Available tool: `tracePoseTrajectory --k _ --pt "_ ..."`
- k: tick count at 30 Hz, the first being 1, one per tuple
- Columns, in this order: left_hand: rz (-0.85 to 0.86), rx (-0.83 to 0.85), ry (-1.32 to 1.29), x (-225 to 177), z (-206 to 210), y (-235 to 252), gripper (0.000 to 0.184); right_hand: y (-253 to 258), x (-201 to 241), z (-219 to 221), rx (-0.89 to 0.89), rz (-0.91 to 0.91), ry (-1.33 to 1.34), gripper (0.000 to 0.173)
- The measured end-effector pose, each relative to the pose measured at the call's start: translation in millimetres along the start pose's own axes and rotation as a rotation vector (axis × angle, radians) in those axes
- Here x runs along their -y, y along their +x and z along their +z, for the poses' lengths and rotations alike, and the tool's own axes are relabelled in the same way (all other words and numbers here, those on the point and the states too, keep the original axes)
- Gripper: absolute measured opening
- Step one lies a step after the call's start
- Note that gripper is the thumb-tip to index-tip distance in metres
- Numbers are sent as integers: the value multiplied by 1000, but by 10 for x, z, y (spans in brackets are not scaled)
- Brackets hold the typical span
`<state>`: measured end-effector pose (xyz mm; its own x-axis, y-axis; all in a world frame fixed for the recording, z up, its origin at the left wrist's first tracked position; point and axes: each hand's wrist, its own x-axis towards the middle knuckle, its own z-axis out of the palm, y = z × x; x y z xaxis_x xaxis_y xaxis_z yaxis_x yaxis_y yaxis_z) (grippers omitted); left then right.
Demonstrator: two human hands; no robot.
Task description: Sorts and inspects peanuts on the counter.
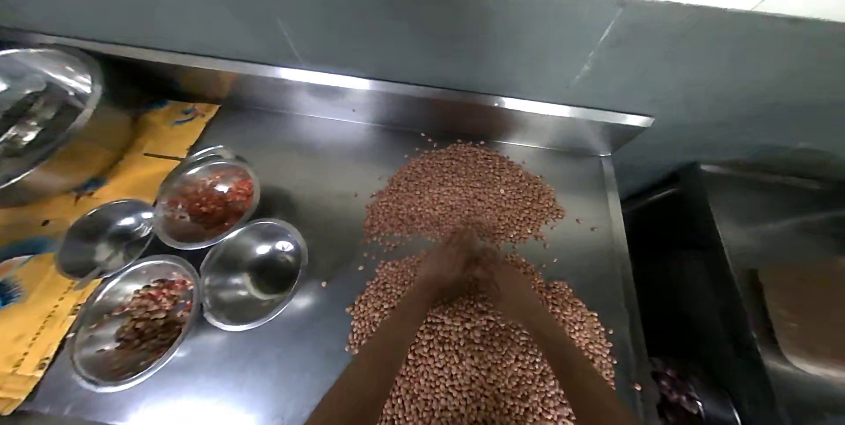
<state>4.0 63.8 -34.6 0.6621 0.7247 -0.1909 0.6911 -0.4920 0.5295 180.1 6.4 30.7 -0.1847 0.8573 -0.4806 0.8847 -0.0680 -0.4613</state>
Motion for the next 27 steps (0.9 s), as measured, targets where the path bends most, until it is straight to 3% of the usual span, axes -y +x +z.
tracePoseTrajectory --k 3,6,9,14,17,20,25,27 --pt "-11 156 94 -156 22 -10 73 116 -166 -92 -246 -1 5 57" --pt "-55 243 40 -341 -77 -64 76 340 -335 -99 -364 -60 -53 65" --pt "-58 285 -32 -415 -186 -112 66 505 -424 71 -286 -15 -146 75" --pt "-166 182 11 -501 -353 18 40 300 -290 210 -145 39 -187 74" --pt "-165 93 27 -528 -295 212 57 126 -196 129 -1 71 -111 70" --pt "52 70 65 -399 -16 342 58 -32 -174 -55 74 105 -54 57" --pt "29 213 113 -453 59 236 69 -23 -508 -185 -275 176 9 52" --pt "27 257 128 -516 52 137 73 113 -648 -201 -358 143 -15 59"
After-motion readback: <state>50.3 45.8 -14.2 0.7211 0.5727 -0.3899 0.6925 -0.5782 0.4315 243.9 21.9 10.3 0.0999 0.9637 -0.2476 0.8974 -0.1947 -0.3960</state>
